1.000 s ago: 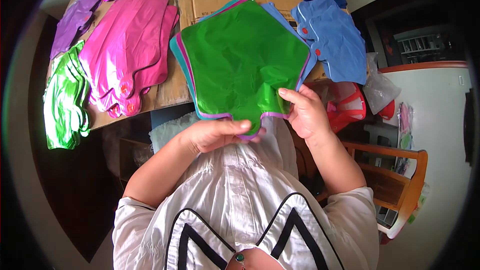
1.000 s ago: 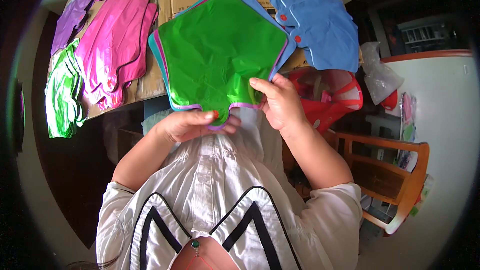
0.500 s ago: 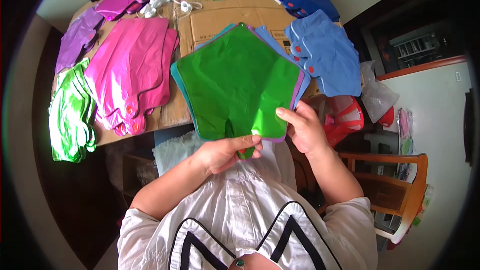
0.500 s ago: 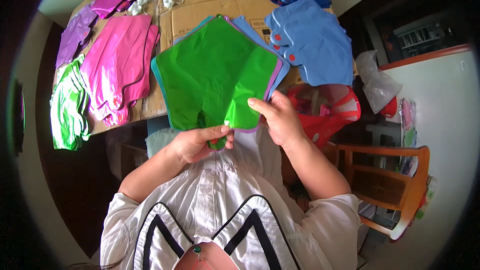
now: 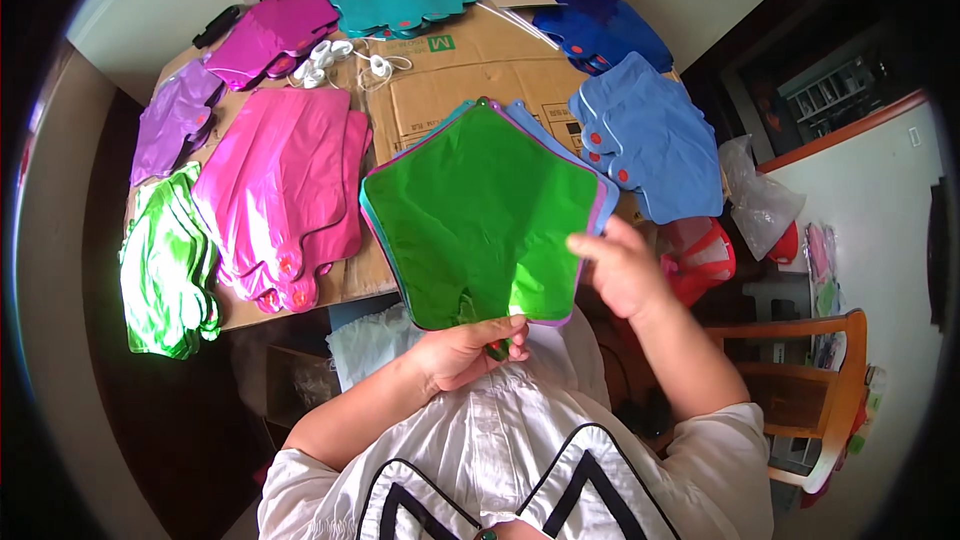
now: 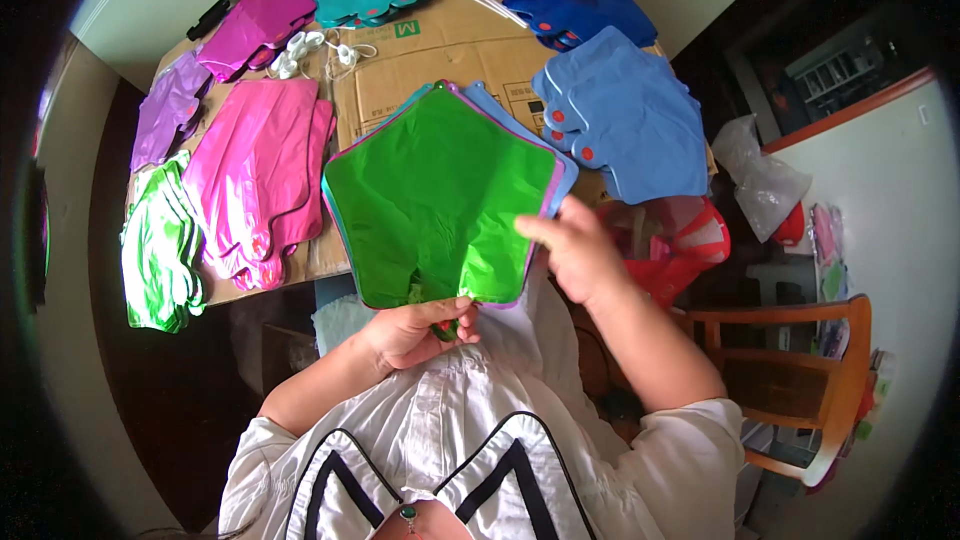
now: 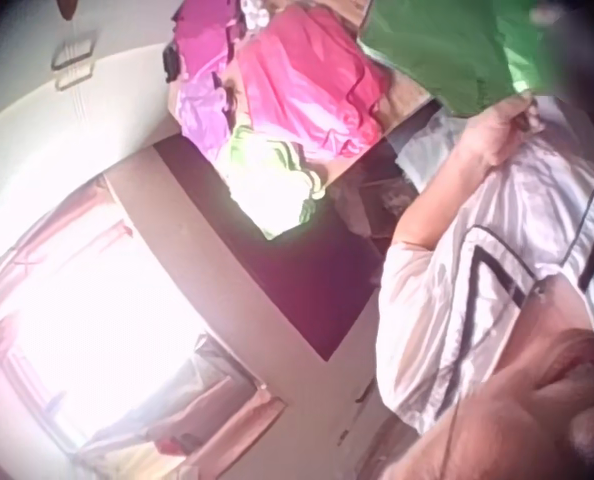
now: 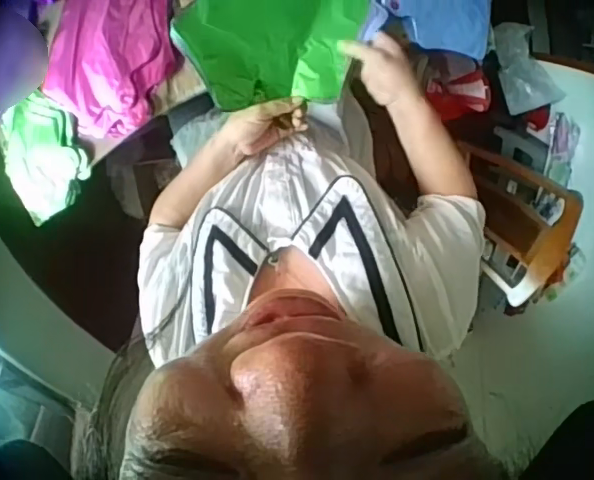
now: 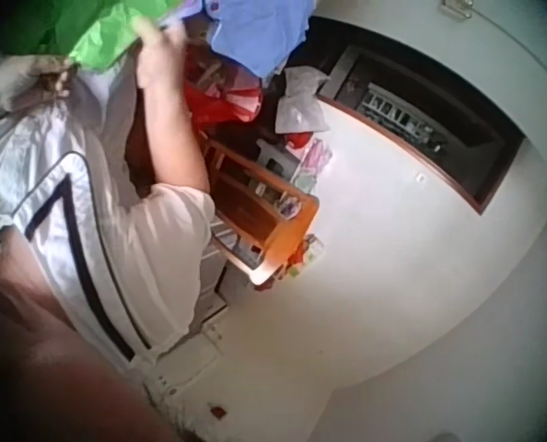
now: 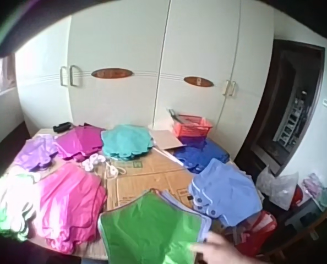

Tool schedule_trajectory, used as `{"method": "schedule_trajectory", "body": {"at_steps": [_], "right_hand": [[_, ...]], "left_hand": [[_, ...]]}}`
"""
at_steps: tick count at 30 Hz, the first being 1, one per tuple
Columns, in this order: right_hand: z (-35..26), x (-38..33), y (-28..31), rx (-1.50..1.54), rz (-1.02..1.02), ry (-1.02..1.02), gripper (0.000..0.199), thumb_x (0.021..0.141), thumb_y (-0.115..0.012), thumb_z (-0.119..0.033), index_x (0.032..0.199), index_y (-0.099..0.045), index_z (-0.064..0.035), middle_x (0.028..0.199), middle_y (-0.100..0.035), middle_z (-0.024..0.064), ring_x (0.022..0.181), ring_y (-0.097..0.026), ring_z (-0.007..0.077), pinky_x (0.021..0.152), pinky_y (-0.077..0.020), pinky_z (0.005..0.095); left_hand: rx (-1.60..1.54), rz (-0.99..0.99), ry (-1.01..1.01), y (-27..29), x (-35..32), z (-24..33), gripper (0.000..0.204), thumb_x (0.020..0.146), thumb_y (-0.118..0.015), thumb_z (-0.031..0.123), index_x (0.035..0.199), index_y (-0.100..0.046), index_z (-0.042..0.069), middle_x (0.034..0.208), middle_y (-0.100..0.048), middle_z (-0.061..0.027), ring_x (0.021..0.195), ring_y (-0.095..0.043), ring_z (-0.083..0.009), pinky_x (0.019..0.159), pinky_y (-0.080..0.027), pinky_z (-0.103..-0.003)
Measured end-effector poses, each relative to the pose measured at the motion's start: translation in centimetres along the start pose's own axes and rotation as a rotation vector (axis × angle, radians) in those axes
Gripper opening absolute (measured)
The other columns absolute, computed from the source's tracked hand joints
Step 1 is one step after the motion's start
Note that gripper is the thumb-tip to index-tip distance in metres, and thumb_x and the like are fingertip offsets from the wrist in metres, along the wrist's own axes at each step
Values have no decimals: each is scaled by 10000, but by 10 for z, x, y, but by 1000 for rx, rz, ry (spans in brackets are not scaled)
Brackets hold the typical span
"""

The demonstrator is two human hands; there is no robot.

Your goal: Folding and packaging colorful foil bags into cardboard envelopes.

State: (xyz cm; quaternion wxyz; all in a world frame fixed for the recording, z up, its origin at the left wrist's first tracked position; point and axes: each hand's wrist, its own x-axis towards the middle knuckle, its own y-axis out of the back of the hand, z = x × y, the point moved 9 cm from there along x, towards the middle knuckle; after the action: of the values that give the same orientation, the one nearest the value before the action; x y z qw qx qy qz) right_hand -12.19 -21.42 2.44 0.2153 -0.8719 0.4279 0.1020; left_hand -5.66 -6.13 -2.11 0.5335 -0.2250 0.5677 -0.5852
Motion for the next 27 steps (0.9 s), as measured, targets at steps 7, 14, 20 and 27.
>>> {"method": "schedule_trajectory", "body": {"at_steps": [7,14,20,27], "right_hand": [[-65,100,7,-394,-101,-104,325,854,-692,-184,1072,-625,48,954,-675,145,877,-667,224,771,-552,361],[-71,185,-95,-1274,-145,-74,780,768,-620,-661,1196,-630,-9,1222,-608,206,1159,-582,285,949,-473,429],[-78,176,-137,-1781,109,-32,857,707,-564,-739,1200,-642,-42,1264,-606,142,1173,-570,317,955,-455,437],[-83,179,-122,-1594,155,4,641,718,-592,-528,1105,-681,-25,1178,-647,165,1090,-621,319,909,-491,401]], "left_hand": [[190,-28,-22,-8,2,-7,122,955,-575,150,1010,-601,44,854,-596,-42,801,-563,-141,812,-483,-338],[333,-31,-43,-7,17,-8,175,961,-576,218,963,-602,46,856,-594,-18,798,-540,-144,809,-441,-294],[394,-4,-92,-9,23,-4,214,934,-620,259,996,-629,54,950,-618,-6,867,-567,-114,804,-435,-265],[122,-74,-79,-20,20,-2,193,913,-644,174,1035,-633,25,988,-638,-26,932,-608,-149,897,-467,-291]]}}
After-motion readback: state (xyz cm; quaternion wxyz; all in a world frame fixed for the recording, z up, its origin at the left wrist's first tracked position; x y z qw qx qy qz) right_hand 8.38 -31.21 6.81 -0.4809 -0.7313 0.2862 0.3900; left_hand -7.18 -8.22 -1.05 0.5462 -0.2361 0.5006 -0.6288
